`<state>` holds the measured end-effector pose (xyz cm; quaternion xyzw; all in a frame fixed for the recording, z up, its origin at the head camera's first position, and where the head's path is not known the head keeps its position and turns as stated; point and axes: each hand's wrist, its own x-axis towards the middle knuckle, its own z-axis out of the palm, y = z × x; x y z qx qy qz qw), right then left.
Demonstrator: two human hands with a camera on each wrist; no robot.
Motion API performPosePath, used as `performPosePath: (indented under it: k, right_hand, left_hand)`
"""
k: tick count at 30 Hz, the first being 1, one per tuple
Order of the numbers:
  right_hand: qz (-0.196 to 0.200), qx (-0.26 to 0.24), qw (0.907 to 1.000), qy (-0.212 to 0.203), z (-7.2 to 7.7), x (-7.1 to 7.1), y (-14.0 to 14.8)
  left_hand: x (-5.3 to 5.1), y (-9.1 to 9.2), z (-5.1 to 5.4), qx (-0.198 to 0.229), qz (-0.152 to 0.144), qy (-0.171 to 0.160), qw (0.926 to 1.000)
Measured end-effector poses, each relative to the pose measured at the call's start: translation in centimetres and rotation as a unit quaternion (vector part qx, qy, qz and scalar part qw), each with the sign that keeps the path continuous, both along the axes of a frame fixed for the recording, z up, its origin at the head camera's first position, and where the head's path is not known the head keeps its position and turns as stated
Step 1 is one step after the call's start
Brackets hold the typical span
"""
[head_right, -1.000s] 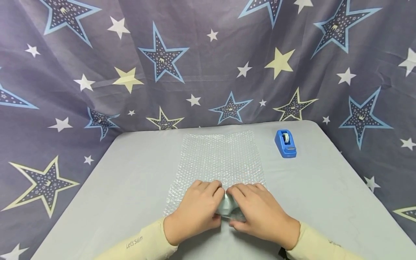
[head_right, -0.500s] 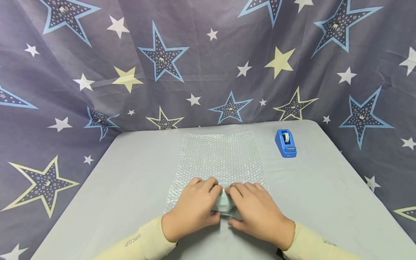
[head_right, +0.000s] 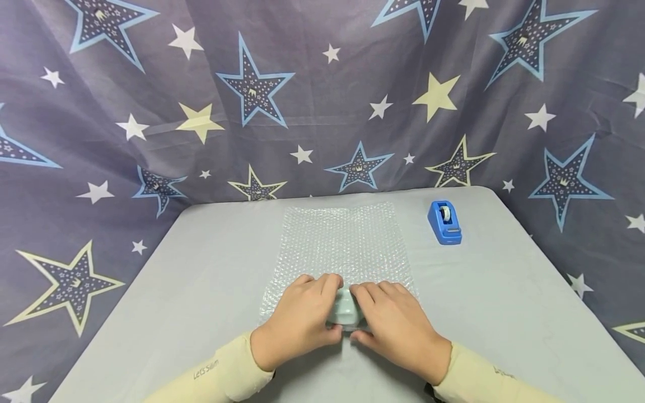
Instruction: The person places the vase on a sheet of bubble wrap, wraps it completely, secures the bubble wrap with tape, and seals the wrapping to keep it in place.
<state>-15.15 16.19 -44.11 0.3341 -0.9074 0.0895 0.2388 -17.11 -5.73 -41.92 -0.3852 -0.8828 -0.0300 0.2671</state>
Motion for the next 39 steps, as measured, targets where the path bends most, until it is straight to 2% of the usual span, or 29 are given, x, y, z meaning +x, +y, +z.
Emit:
performPosePath:
  k: [6, 16, 22, 31, 39]
  right_hand:
    - [-0.008, -0.003, 1.0, 0.005, 0.0, -0.2, 0.0]
    - [-0.007, -0.006, 1.0, -0.002, 0.3, -0.5, 0.2]
    - [-0.008, -0.008, 0.9999, 0.002, 0.4, -0.6, 0.1]
    - [-0.016, 0.005, 0.9998, -0.006, 0.7, -0.7, 0.1]
    - [-0.019, 0.009, 0.9998, -0.009, 0.7, -0.8, 0.1]
  left_hand:
    - [-0.2, 0.1, -0.2, 0.002, -0.005, 0.003, 1.0]
    - [-0.2, -0.2, 0.1, -0.002, 0.001, -0.021, 0.9998]
    - [0.2, -0.5, 0.4, 0.0, 0.003, -0.016, 0.9999]
    - [1.0, -0.6, 0.2, -0.041, 0.019, -0.009, 0.9989]
    - [0.7, -0.4, -0.1, -0.038, 0.03, 0.01, 0.9988]
